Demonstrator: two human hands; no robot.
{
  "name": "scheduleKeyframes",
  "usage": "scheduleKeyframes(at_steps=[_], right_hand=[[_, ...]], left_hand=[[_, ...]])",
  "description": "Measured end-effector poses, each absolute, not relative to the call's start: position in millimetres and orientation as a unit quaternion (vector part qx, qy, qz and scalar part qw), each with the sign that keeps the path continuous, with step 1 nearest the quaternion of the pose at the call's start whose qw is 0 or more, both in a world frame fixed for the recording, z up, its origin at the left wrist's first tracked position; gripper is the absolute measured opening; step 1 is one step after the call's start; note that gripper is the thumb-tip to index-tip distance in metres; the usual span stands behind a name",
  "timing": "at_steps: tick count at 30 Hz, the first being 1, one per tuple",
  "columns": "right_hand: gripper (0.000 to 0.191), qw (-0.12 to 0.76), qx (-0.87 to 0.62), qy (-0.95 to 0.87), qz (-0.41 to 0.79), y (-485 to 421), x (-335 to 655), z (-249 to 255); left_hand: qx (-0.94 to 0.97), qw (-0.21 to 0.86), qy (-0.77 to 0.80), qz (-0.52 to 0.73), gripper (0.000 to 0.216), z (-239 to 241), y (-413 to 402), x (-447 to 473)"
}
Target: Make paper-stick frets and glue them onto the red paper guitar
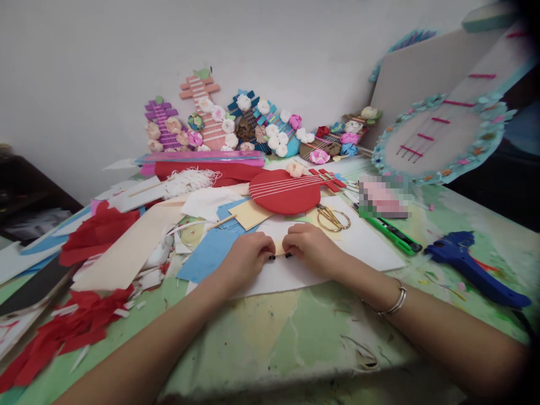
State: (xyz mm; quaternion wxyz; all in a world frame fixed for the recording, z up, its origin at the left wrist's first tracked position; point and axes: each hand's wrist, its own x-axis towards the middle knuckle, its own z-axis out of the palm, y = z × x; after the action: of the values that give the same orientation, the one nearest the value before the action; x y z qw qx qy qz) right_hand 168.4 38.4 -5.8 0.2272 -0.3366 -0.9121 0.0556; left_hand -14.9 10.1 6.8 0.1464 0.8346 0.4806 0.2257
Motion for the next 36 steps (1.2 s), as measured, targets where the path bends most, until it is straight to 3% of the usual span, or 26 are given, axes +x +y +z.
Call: scheduleKeyframes(at_steps=[10,20,28,36], right_hand=[[0.024,0.209,-0.429,-0.865,0.157,39,163,-2],[0.02,0.16,-0.474,-0.851,0.162,41,155,2],[0.016,0.179,-0.471,-0.839,0.204,46,165,2],[0.016,0.178,-0.416,-0.873,0.183,40,170,1]], left_hand=[[0.793,0.201,0.538,0.201,0.017,6,18,-13],[0.841,0.07,0.463,0.27,0.022,-7,16,-15],[0.896,-0.134,0.325,0.272,0.018,-3,15,-15],[0.907,-0.169,0.323,0.21,0.023,-1,12,-14]])
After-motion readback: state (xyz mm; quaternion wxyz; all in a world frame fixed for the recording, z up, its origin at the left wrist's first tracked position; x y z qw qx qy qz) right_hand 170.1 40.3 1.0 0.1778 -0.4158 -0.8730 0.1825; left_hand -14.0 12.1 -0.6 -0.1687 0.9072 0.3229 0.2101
